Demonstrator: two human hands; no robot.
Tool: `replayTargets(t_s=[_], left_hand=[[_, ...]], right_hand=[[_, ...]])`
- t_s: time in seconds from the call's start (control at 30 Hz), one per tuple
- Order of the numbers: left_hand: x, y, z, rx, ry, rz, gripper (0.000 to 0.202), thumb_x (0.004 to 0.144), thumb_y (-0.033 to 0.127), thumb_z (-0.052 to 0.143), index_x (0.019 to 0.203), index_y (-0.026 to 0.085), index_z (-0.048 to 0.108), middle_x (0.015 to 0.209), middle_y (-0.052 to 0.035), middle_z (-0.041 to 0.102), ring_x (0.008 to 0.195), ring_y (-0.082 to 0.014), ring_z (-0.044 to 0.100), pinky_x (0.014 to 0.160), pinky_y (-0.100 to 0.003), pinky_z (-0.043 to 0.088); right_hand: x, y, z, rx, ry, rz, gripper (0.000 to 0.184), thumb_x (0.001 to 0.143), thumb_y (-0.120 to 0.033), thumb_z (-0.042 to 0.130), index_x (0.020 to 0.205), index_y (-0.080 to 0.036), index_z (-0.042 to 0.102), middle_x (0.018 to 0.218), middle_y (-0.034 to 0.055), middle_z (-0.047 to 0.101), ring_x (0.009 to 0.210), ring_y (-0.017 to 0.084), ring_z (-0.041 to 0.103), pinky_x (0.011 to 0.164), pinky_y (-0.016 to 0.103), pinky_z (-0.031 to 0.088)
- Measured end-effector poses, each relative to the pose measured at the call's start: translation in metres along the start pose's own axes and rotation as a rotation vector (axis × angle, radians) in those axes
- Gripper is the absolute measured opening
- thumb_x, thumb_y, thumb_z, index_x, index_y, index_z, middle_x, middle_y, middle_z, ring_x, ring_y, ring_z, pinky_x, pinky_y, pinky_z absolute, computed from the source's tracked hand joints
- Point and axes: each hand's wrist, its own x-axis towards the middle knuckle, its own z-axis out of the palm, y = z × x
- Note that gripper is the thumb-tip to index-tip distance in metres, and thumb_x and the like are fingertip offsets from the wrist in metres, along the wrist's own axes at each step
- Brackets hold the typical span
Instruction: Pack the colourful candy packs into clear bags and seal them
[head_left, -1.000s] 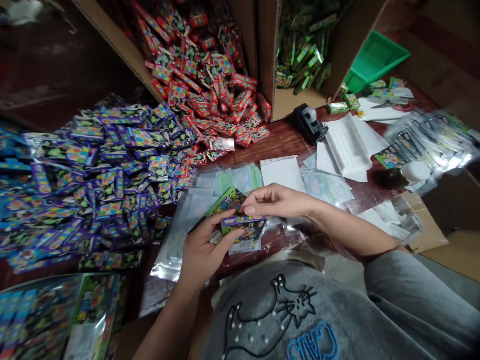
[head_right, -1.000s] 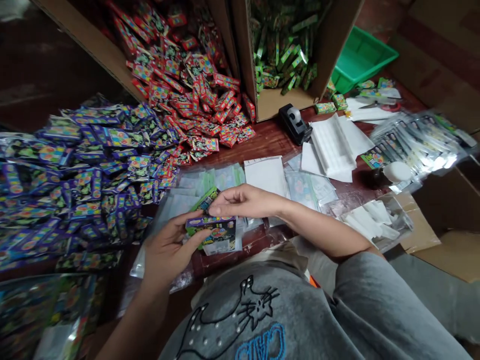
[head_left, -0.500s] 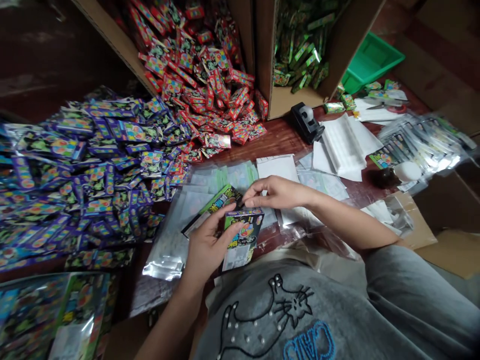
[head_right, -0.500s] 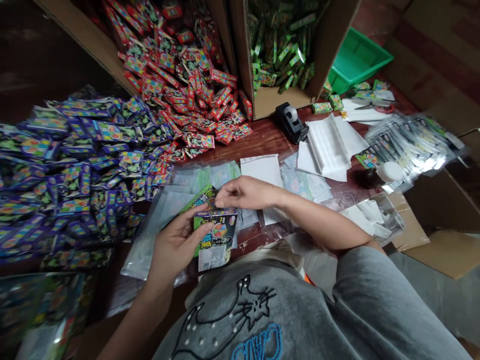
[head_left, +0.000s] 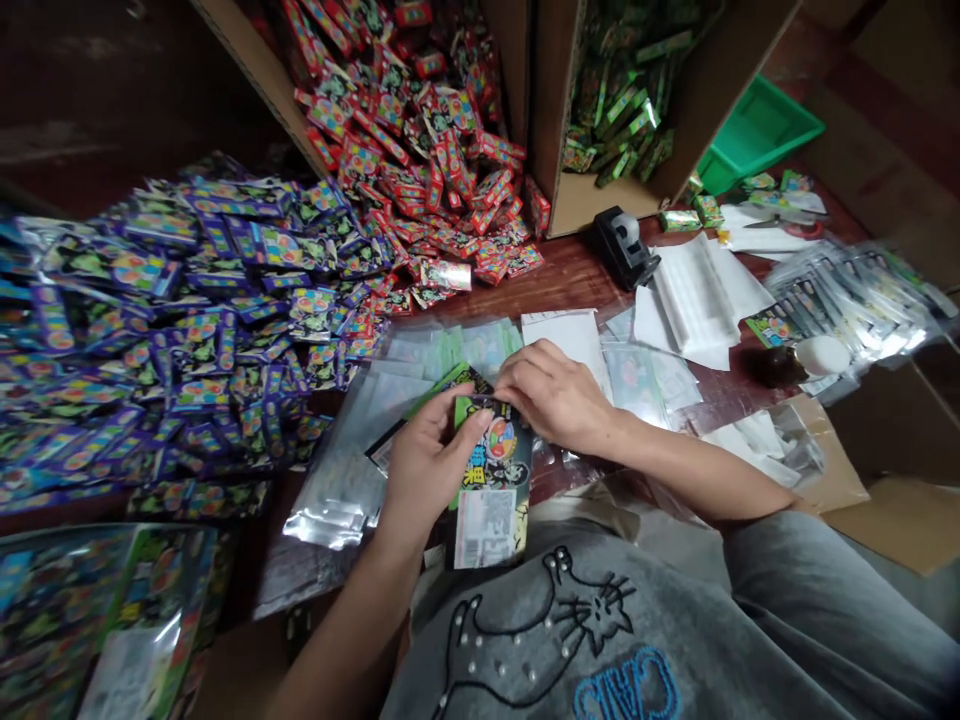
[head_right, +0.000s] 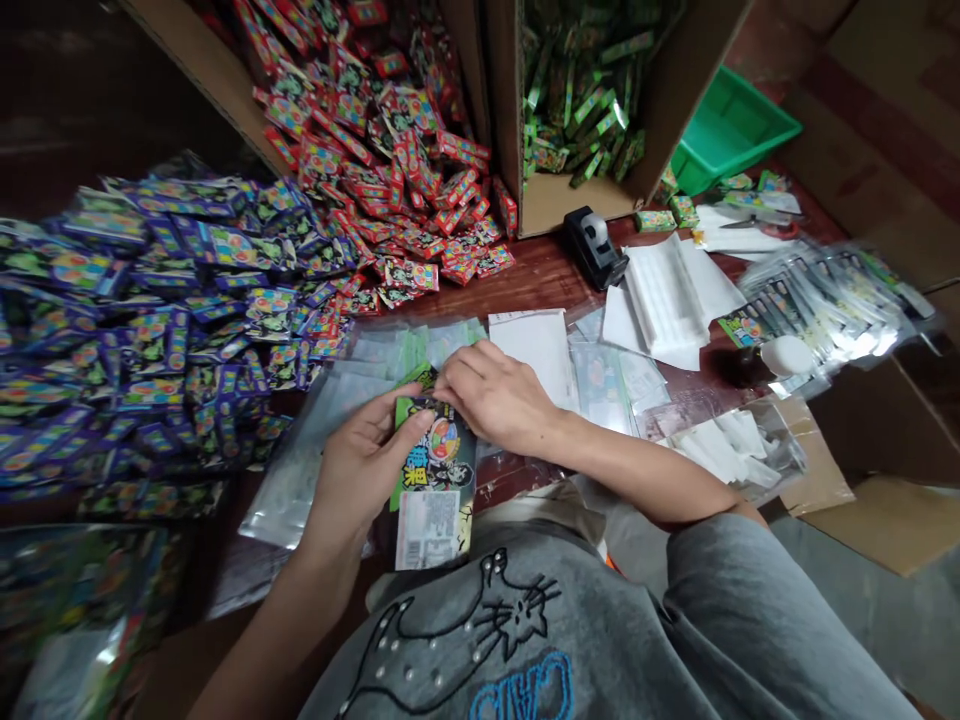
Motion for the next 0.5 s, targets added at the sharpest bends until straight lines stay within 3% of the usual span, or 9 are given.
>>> replayTargets(t_s=[0.1, 0.17, 0.33, 0.5], left_hand=[[0.015, -0.007, -0.001, 0.011, 0.082, 0.011, 0.059, 0.083, 0.05, 0.087, 0.132, 0.019, 0.073, 0.115, -0.0101, 0.082, 0.099, -0.0235, 0.077, 0.088, -0.037, 0.064], [0.023, -0.013, -0.002, 0.004, 0.118, -0.007, 0.054, 0.081, 0.048, 0.087, 0.124, 0.019, 0.073, 0.108, -0.008, 0.081, 0.092, -0.0212, 0.075, 0.083, -0.035, 0.062], [0.029, -0.012, 0.004, -0.078, 0.007, 0.009, 0.054, 0.076, 0.046, 0.091, 0.12, 0.02, 0.073, 0.113, -0.0086, 0.08, 0.1, -0.0219, 0.073, 0.091, -0.034, 0.058], [0.028, -0.005, 0.011, -0.062, -0.057, 0.018, 0.059, 0.062, 0.044, 0.1, 0.107, 0.02, 0.072, 0.107, -0.0055, 0.078, 0.101, -0.0237, 0.071, 0.094, -0.036, 0.056]], right_hand=[[-0.001, -0.002, -0.011, 0.056, 0.179, -0.02, 0.03, 0.119, -0.037, 0.045, 0.103, -0.021, 0.065, 0.107, 0.0094, 0.073, 0.101, 0.023, 0.061, 0.089, 0.039, 0.052], [0.001, -0.003, -0.02, 0.153, 0.192, -0.029, 0.027, 0.118, -0.037, 0.047, 0.104, -0.022, 0.064, 0.107, 0.0085, 0.072, 0.103, 0.023, 0.063, 0.094, 0.04, 0.052], [0.01, -0.002, -0.015, 0.432, -0.136, -0.165, 0.023, 0.112, -0.042, 0.063, 0.102, -0.021, 0.066, 0.107, 0.0065, 0.07, 0.109, 0.021, 0.065, 0.101, 0.038, 0.053], [0.014, -0.003, 0.009, 0.379, -0.223, -0.112, 0.023, 0.109, -0.041, 0.068, 0.102, -0.02, 0.067, 0.11, 0.0082, 0.068, 0.11, 0.023, 0.063, 0.102, 0.04, 0.052]])
